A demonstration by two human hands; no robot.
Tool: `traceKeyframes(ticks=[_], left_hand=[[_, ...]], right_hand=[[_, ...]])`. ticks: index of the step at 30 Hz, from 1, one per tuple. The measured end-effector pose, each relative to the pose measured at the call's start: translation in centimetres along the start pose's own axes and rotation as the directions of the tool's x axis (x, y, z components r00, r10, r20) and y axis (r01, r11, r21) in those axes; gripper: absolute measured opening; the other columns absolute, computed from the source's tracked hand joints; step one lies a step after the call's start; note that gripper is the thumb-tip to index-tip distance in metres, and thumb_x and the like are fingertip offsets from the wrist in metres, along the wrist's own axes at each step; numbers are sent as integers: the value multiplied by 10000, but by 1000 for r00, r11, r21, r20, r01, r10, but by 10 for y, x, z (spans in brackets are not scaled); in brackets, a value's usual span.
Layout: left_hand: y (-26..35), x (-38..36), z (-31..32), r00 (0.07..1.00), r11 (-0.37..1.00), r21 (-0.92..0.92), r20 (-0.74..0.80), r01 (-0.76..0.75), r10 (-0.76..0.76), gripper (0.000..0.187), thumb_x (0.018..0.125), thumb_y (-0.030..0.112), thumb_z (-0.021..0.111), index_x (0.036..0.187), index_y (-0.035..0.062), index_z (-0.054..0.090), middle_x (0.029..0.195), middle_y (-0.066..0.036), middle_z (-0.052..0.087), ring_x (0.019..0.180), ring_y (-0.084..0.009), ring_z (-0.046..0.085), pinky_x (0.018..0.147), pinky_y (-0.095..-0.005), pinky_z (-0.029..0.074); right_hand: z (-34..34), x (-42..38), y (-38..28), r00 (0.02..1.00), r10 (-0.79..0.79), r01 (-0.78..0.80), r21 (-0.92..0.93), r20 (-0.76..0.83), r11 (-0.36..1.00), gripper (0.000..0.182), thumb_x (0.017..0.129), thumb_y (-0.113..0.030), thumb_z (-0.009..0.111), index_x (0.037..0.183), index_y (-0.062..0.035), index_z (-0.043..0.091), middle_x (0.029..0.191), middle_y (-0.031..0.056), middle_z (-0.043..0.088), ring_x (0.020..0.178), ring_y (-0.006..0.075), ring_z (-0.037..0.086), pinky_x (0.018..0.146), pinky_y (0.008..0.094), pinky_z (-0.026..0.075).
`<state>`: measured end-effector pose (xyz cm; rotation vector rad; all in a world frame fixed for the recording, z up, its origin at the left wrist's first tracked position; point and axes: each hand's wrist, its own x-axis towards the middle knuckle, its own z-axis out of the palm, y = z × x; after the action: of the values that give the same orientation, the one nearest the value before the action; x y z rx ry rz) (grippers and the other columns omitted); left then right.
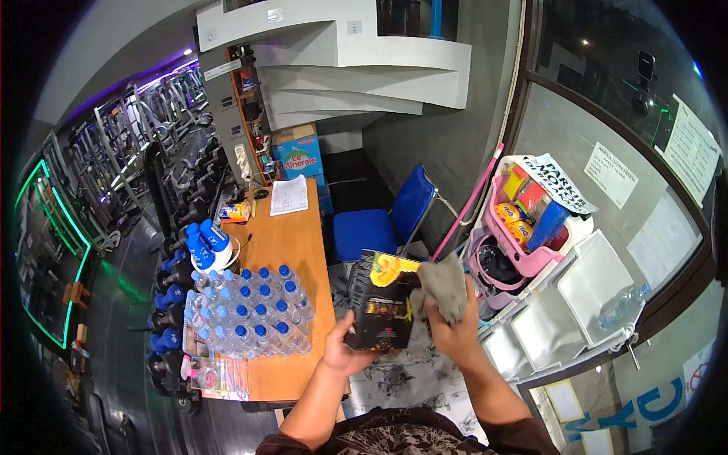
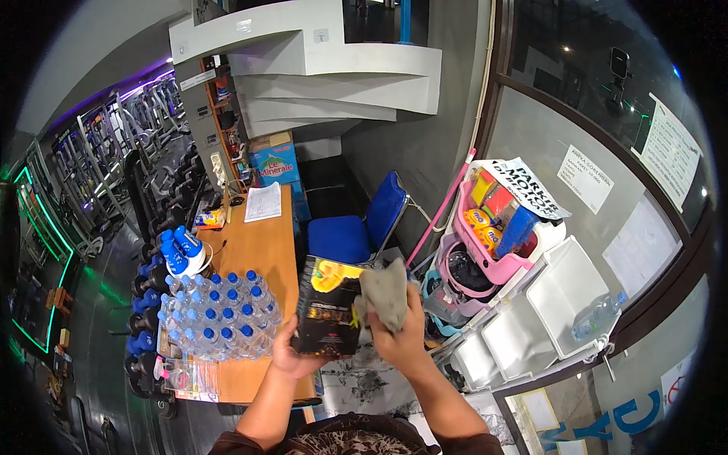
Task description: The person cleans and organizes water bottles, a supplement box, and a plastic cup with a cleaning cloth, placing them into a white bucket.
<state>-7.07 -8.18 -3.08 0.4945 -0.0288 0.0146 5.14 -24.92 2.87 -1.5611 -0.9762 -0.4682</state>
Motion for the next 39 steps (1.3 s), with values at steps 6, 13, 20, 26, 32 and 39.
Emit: traceKeyframes(ticks=[6, 13, 20, 26, 32, 39], left_hand=[[7, 1, 2, 979, 999, 35, -202, 40, -32, 692, 951, 588, 404, 1432, 93, 459, 1404, -162, 523, 1279, -347, 505, 1054, -572, 378], [15, -9, -4, 989, 965, 262, -134, -31, 68, 751, 984, 624, 363, 1459, 44, 391, 1445, -130, 483, 1311, -276, 484, 1111, -441, 356], [3, -2, 14, 945, 751, 597, 38, -282, 325, 775, 1025, 443, 439, 1570, 33, 72, 1555, -117, 309, 1372, -197, 399, 1107, -330, 344], [8, -4, 3, 953, 906, 374, -143, -199, 268, 736, 915, 19, 642, 1520, 37, 222, 1349, -103, 506, 1218, -216, 531, 1035, -348, 443], [15, -8, 10, 944, 966, 199, -252, -165, 213, 693, 878, -4, 674, 1462, 88, 313, 1282, -106, 553, 1160, -234, 578, 954, -370, 513], [12, 1, 27, 968, 920, 385, -195, -74, 160, 748, 840, -62, 688, 1447, 77, 274, 1263, -129, 555, 1156, -232, 578, 972, -405, 514]], right_hand=[[24, -28, -8, 893, -177, 275, -189, 413, 943, 367, 690, -37, 724, 1054, -38, 677, 1143, 168, 583, 933, 362, 533, 806, 402, 457], [34, -43, -25, 982, -67, 77, -54, 178, 996, 594, 645, -198, 883, 1150, -18, 626, 1182, 193, 540, 1064, 364, 531, 950, 423, 441], [34, -34, -32, 913, 364, -392, 653, 186, 648, 863, 773, -233, 848, 1400, 76, 343, 1325, 146, 514, 1207, 206, 516, 1019, 351, 424], [17, -49, -4, 896, 368, -442, 569, 248, 693, 610, 833, -188, 773, 1315, 44, 479, 1244, 104, 579, 1138, 174, 546, 1002, 324, 412], [-11, -10, -14, 818, 575, -477, 538, -17, 695, 316, 924, -134, 666, 1186, 24, 584, 1208, 111, 607, 1112, 179, 562, 965, 336, 436], [-12, 67, -55, 958, -269, 286, -367, 96, 885, 304, 767, -75, 745, 1059, -26, 676, 1120, 129, 618, 956, 355, 570, 868, 415, 482]])
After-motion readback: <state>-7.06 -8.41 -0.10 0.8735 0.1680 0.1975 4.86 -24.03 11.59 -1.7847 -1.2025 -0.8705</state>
